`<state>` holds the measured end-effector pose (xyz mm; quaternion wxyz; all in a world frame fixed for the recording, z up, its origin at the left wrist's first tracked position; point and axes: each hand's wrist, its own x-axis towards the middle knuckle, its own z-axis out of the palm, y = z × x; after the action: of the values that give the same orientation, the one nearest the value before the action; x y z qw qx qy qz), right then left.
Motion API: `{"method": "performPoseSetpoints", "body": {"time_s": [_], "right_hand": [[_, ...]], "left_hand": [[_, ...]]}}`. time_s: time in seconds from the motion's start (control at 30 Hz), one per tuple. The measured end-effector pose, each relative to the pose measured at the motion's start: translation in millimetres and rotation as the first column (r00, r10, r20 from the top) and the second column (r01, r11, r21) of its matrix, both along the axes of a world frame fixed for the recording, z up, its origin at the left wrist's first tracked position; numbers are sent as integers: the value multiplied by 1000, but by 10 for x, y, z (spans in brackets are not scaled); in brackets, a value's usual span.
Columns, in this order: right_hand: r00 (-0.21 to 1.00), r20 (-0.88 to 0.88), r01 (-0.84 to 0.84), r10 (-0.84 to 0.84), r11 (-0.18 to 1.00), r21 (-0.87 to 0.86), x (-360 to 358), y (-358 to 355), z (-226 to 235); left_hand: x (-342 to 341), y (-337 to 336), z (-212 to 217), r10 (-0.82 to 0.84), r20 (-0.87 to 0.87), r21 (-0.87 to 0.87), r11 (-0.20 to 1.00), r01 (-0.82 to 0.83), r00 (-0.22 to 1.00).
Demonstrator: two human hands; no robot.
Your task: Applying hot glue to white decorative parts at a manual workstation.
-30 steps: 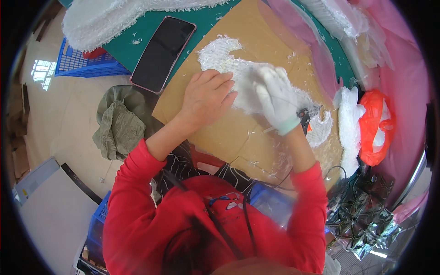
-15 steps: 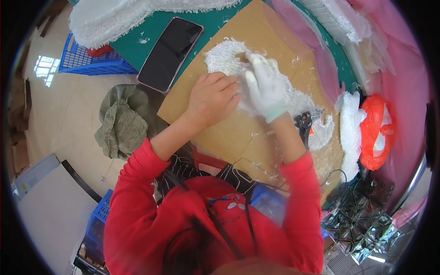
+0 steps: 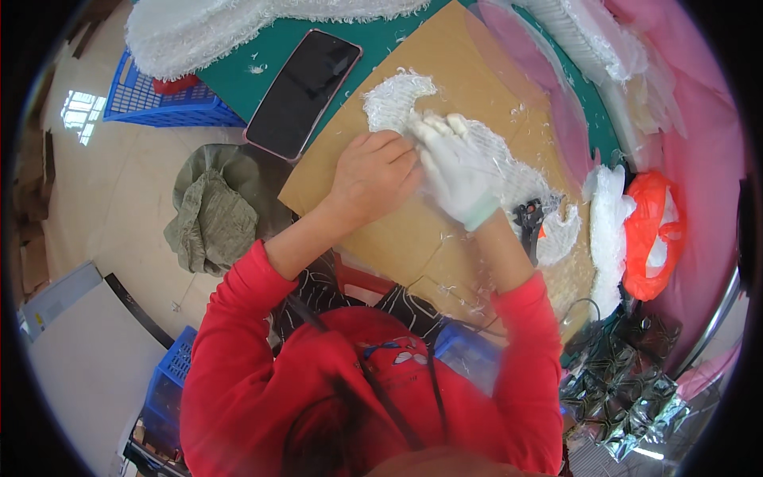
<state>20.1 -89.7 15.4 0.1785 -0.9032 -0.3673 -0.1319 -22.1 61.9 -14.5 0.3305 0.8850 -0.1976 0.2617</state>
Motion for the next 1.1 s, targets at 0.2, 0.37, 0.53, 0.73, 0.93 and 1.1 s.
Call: {"method": "performPoseSetpoints", "body": {"time_s": [0.2, 0.37, 0.53, 0.73, 0.93, 1.1], "right_hand": [[981, -166, 112, -95, 989, 99, 64, 79, -11], [960, -278, 11, 41, 983, 183, -66, 246, 80], [934, -352, 146, -69, 969, 197, 19, 97, 85], [943, -333, 49, 4, 988, 149, 48, 248, 74], [821, -555, 362, -136, 875, 321, 46, 59, 173], [920, -363, 277, -149, 903, 329, 25, 34, -45]], "left_hand": [[-26, -1, 19, -2, -11, -29, 1000, 2, 1000], [-65, 30, -2, -24, -32, 44, 999, 26, 999], [-44, -2, -21, 2, 14, -13, 1000, -2, 1000], [-41, 47, 14, -36, -135, 67, 997, 45, 990], [-43, 19, 18, -22, -22, -32, 999, 21, 1000], [-55, 3, 12, -15, -22, -45, 999, 14, 1000]]}}
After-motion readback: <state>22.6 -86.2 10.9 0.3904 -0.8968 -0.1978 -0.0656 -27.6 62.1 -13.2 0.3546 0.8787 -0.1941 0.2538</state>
